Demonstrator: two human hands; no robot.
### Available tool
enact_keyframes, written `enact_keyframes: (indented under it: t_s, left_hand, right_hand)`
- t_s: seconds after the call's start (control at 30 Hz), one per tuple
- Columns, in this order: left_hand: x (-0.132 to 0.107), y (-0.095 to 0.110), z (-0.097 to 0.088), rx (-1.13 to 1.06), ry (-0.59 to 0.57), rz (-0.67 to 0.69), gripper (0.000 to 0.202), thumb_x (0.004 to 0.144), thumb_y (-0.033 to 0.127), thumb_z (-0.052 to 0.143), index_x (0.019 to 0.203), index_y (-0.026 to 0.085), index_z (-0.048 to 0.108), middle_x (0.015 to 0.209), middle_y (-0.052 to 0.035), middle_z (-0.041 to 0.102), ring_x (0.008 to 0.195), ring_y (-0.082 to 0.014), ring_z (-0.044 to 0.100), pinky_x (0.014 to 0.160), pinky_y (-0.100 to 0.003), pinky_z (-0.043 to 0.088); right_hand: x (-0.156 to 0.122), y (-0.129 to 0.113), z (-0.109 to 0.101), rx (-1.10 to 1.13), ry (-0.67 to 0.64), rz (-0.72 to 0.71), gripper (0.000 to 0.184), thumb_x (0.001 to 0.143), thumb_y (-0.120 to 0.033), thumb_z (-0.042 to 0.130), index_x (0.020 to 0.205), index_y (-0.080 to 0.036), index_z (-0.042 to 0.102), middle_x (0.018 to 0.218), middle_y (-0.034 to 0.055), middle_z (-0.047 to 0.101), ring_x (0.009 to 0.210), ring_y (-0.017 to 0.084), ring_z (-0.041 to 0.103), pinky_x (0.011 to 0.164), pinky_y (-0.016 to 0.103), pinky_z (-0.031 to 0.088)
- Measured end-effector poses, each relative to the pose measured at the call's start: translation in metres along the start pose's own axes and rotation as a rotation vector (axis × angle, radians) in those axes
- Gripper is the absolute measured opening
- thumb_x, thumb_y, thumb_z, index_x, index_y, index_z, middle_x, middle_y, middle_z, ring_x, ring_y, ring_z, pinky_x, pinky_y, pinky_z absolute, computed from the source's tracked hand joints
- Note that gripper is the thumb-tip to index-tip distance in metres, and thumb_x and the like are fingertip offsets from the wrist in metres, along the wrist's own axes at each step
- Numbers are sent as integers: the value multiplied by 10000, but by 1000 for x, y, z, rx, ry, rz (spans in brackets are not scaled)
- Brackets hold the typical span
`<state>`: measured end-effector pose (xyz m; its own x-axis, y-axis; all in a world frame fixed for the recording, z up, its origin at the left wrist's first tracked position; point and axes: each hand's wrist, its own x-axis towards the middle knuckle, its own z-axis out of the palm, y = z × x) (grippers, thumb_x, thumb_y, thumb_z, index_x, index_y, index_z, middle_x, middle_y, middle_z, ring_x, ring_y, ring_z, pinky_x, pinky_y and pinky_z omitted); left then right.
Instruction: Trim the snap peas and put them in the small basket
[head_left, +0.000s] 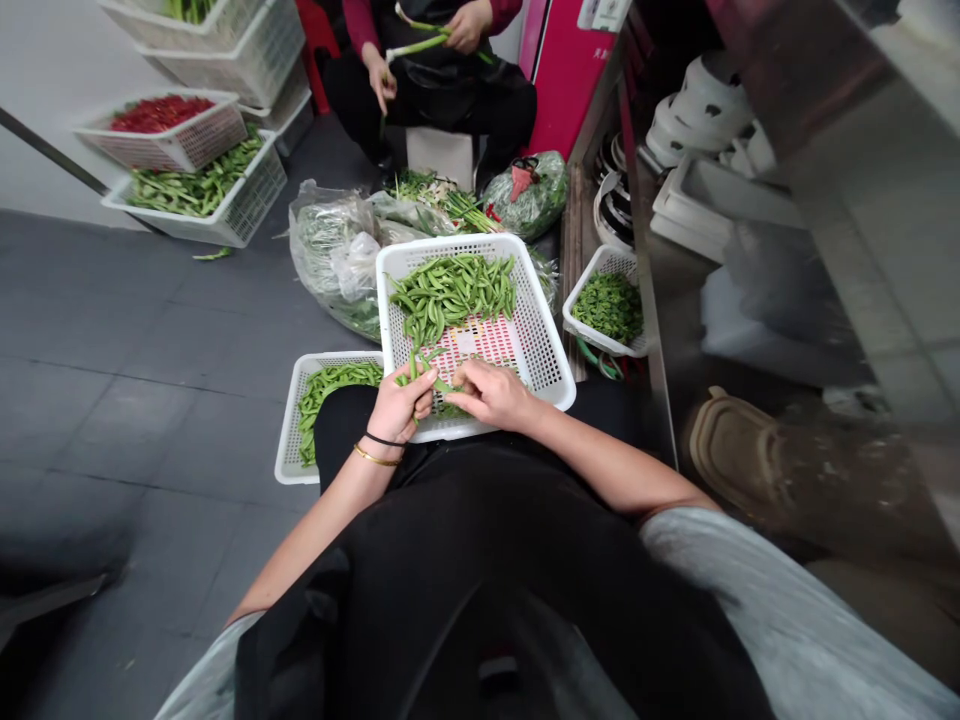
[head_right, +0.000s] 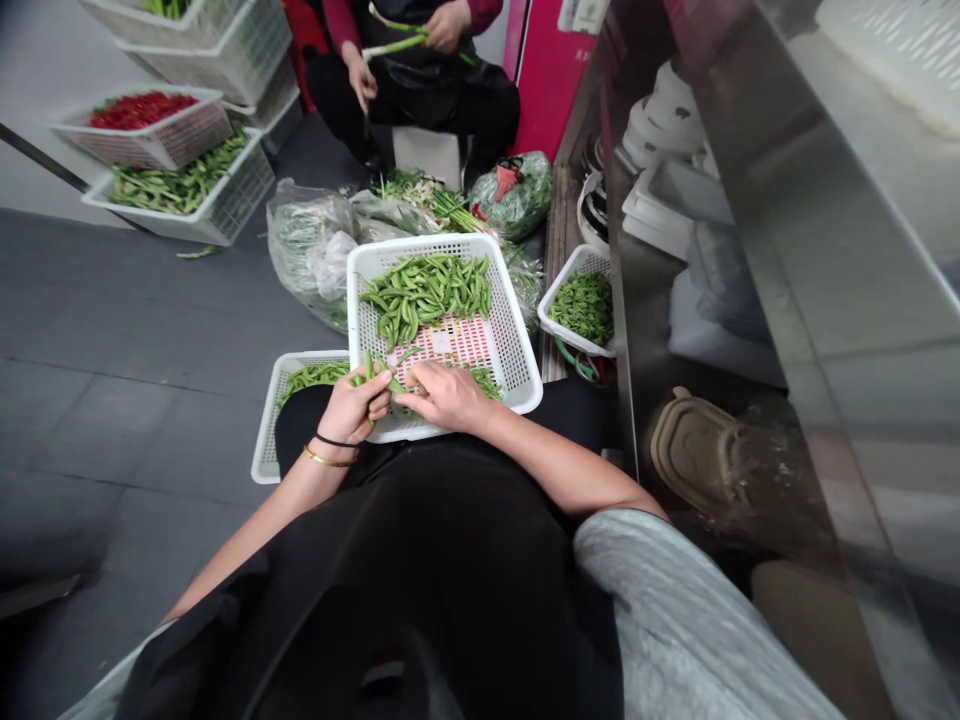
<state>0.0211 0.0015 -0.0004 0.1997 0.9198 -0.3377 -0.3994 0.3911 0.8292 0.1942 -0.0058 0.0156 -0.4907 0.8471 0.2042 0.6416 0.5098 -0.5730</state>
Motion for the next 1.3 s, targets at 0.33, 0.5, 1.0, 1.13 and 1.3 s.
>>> enact_keyframes:
  t_s: [0.33,0.5,1.0,1.13,1.3]
  left_hand:
    - [-7,5,-8,55,-356,-238,252,669,244,736,831,100,607,489,54,419,339,-8,274,333,-145,171]
    - [-4,8,-19,64,-401,-280,248,695,234,675,878,67,670,466,31,447,320,-10,241,321,-158,142]
    - [2,-20,10,-43,74,-15,287,644,336,742,667,148,527,459,33,528,308,-49,365,289,-162,220]
    - [11,-19,2,-154,239,-39,285,638,325,726,689,148,509,471,37,532,313,-55,383,294,-163,235]
    - [25,-1,-35,-205,266,-37,211,688,311,622,657,146,494,491,18,549,345,-74,441,308,-172,274]
  right_hand:
    - [2,12,-23,633,-321,52,259,880,-376,471,757,-175,576,553,-37,562,520,95,540,586,210,432]
    - [0,38,-54,376,123,271,294,916,-382,375,803,-170,546,639,3,564,585,111,536,597,233,440]
    - [33,-10,7,-448,-260,127,302,927,-217,329,1008,-96,594,960,167,636,815,234,605,651,299,405]
    - [29,1,15,-382,-280,155,351,955,-280,297,974,-122,611,965,138,660,870,218,613,696,285,408]
    - [45,53,-12,-232,-712,82,279,806,-402,600,1007,-216,655,925,54,694,807,195,626,656,259,405]
